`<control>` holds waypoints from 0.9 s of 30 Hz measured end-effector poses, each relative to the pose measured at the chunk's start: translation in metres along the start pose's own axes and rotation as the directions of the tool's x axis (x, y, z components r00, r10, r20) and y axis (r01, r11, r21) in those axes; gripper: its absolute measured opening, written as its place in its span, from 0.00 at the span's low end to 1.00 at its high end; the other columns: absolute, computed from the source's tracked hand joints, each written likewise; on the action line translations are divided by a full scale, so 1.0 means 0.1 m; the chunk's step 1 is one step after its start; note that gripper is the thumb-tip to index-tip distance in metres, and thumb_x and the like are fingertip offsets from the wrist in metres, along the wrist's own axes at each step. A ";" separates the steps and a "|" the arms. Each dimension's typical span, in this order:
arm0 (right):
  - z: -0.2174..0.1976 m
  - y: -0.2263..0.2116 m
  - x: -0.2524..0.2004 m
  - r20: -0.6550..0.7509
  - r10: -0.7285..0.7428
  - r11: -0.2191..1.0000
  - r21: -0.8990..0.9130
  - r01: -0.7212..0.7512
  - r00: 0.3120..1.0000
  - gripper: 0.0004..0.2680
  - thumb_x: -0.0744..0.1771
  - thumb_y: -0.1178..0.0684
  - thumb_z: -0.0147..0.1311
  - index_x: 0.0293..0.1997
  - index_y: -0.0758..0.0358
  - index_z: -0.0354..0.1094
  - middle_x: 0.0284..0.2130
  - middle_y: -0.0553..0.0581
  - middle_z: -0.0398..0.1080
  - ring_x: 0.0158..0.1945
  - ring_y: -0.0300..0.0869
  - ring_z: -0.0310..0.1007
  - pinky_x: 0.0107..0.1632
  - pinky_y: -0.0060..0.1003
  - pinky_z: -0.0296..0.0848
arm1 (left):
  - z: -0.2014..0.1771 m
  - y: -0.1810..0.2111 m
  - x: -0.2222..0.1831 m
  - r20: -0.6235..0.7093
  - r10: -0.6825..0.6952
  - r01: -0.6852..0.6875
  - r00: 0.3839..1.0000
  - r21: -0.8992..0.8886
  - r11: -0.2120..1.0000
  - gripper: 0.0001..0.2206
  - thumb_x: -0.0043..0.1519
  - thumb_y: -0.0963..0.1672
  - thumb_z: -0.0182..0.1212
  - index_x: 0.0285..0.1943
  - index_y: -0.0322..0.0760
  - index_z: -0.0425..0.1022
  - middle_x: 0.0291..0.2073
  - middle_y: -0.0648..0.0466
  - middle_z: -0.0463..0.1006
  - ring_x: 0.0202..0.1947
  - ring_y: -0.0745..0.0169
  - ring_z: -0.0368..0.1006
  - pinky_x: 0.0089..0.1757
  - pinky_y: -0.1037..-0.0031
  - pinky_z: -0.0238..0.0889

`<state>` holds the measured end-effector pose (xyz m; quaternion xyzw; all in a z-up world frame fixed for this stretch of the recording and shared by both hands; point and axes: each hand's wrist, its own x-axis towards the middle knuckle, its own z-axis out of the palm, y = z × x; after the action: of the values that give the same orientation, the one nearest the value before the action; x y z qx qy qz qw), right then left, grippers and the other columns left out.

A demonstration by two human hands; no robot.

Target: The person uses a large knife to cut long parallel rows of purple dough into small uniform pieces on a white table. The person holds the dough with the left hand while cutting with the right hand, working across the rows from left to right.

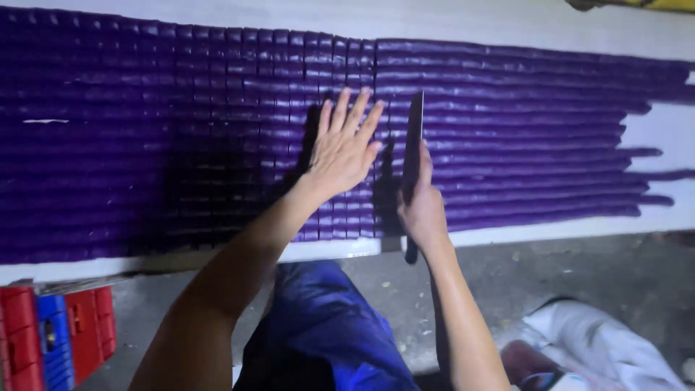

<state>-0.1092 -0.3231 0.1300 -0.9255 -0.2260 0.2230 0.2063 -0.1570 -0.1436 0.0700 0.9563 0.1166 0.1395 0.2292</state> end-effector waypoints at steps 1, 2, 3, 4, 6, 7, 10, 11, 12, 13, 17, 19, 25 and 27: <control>0.01 -0.04 0.19 0.008 0.002 1.000 -0.014 -0.002 1.000 0.34 0.66 0.62 0.52 0.79 0.47 0.31 0.40 0.82 0.74 0.49 0.75 0.75 0.50 0.67 0.73 | 0.12 -0.10 0.08 -0.001 -0.010 0.010 1.000 -0.013 1.000 0.29 0.69 0.50 0.53 0.79 0.41 0.56 0.78 0.41 0.48 0.77 0.33 0.38 0.69 0.42 0.31; 0.04 -0.08 0.37 -0.010 -0.015 1.000 -0.024 0.015 1.000 0.35 0.66 0.62 0.52 0.79 0.46 0.29 0.41 0.82 0.74 0.49 0.74 0.75 0.51 0.67 0.72 | 0.23 -0.20 0.15 0.104 -0.011 0.007 0.995 0.041 0.999 0.29 0.69 0.51 0.51 0.79 0.40 0.56 0.78 0.41 0.49 0.77 0.34 0.38 0.69 0.42 0.30; 0.06 -0.12 0.53 -0.027 -0.034 0.999 -0.033 0.033 0.999 0.36 0.66 0.62 0.53 0.79 0.46 0.27 0.42 0.82 0.74 0.49 0.74 0.75 0.52 0.66 0.72 | 0.34 -0.29 0.20 0.208 -0.016 -0.003 0.978 0.094 0.996 0.30 0.68 0.53 0.48 0.79 0.40 0.56 0.78 0.41 0.49 0.78 0.35 0.38 0.68 0.41 0.28; 0.07 -0.16 0.72 -0.026 -0.036 0.999 -0.037 0.035 0.999 0.36 0.66 0.62 0.53 0.79 0.46 0.27 0.42 0.82 0.74 0.49 0.74 0.75 0.52 0.66 0.72 | 0.35 -0.31 0.23 0.205 -0.018 -0.001 0.979 0.092 0.996 0.30 0.68 0.53 0.48 0.79 0.40 0.56 0.78 0.41 0.49 0.78 0.35 0.38 0.68 0.41 0.28; 0.11 -0.21 1.04 -0.006 -0.047 0.998 -0.043 0.047 0.999 0.35 0.67 0.60 0.51 0.79 0.43 0.26 0.42 0.79 0.75 0.50 0.72 0.75 0.54 0.66 0.72 | 0.38 -0.32 0.23 0.216 -0.030 0.008 0.976 0.100 0.995 0.32 0.66 0.52 0.51 0.80 0.42 0.53 0.79 0.43 0.46 0.78 0.35 0.37 0.69 0.41 0.27; 0.11 -0.25 1.14 -0.001 -0.046 0.998 -0.042 0.046 0.999 0.35 0.67 0.60 0.51 0.79 0.43 0.26 0.42 0.79 0.75 0.50 0.72 0.75 0.54 0.66 0.72 | 0.38 -0.32 0.22 0.220 -0.034 0.012 0.975 0.101 0.995 0.32 0.66 0.52 0.51 0.80 0.42 0.53 0.79 0.43 0.46 0.78 0.35 0.37 0.69 0.41 0.27; 0.12 -0.33 1.42 0.014 -0.043 0.996 -0.083 0.044 0.999 0.33 0.68 0.58 0.48 0.79 0.40 0.26 0.41 0.77 0.76 0.50 0.70 0.76 0.56 0.65 0.71 | 0.40 -0.34 0.24 0.223 -0.049 0.031 0.974 0.086 0.996 0.32 0.66 0.52 0.51 0.80 0.43 0.53 0.80 0.44 0.45 0.78 0.36 0.36 0.69 0.42 0.27; 0.14 -0.33 1.49 0.031 -0.029 0.997 -0.073 0.031 0.999 0.33 0.68 0.57 0.47 0.78 0.39 0.26 0.42 0.77 0.76 0.51 0.70 0.76 0.57 0.65 0.71 | 0.42 -0.35 0.25 0.228 -0.051 0.046 0.972 0.026 0.999 0.31 0.66 0.52 0.52 0.79 0.42 0.55 0.79 0.44 0.46 0.78 0.36 0.36 0.69 0.42 0.27; 0.15 -0.34 1.57 0.046 -0.017 0.998 -0.062 0.020 0.999 0.32 0.67 0.56 0.47 0.78 0.38 0.26 0.42 0.76 0.76 0.51 0.69 0.76 0.58 0.65 0.70 | 0.44 -0.37 0.26 0.230 -0.052 0.061 0.972 -0.033 0.998 0.30 0.65 0.52 0.54 0.78 0.42 0.58 0.79 0.44 0.48 0.78 0.36 0.37 0.69 0.42 0.27; 0.18 -0.32 1.63 0.047 -0.022 0.998 -0.063 0.025 0.999 0.32 0.67 0.56 0.47 0.78 0.38 0.26 0.42 0.76 0.76 0.51 0.69 0.76 0.58 0.65 0.70 | 0.46 -0.42 0.30 0.226 -0.056 0.065 0.972 -0.031 0.997 0.30 0.65 0.52 0.54 0.78 0.42 0.58 0.79 0.44 0.48 0.78 0.36 0.37 0.69 0.42 0.27; 0.22 -0.27 1.72 0.095 0.043 0.994 -0.101 -0.034 0.995 0.32 0.68 0.57 0.44 0.78 0.37 0.25 0.44 0.76 0.76 0.52 0.69 0.76 0.59 0.63 0.71 | 0.46 -0.63 0.63 -0.142 -0.041 0.030 0.989 -0.076 0.997 0.26 0.62 0.50 0.65 0.70 0.44 0.69 0.68 0.48 0.65 0.71 0.35 0.51 0.66 0.43 0.40; 0.21 -0.29 1.74 0.130 0.065 0.991 -0.123 -0.049 0.989 0.31 0.68 0.57 0.42 0.79 0.38 0.24 0.44 0.77 0.75 0.53 0.70 0.75 0.60 0.63 0.71 | 0.40 -0.75 0.93 -0.230 -0.028 0.018 0.973 -0.046 0.999 0.24 0.60 0.48 0.67 0.67 0.44 0.72 0.64 0.49 0.69 0.69 0.38 0.54 0.65 0.44 0.43; 0.17 -0.47 1.77 0.165 0.168 0.972 -0.190 -0.136 0.972 0.34 0.67 0.57 0.41 0.79 0.40 0.15 0.39 0.83 0.72 0.44 0.76 0.74 0.52 0.66 0.68 | 0.62 -1.04 1.73 0.008 0.014 -0.013 1.000 -0.105 0.994 0.24 0.59 0.47 0.69 0.65 0.40 0.70 0.64 0.49 0.71 0.64 0.46 0.62 0.64 0.49 0.47; 0.09 -0.60 1.75 0.186 0.154 0.971 -0.209 -0.114 0.970 0.34 0.66 0.61 0.38 0.80 0.44 0.19 0.42 0.84 0.72 0.44 0.74 0.74 0.51 0.66 0.69 | 0.72 -1.11 1.79 0.065 0.009 -0.004 0.998 -0.083 0.997 0.22 0.58 0.49 0.65 0.62 0.45 0.71 0.57 0.51 0.76 0.58 0.49 0.68 0.58 0.54 0.51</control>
<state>0.0067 -0.1824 0.0961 -0.9273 -0.2034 0.3054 0.0741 0.0151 -0.0254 -0.0053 0.9503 0.1002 0.1138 0.2720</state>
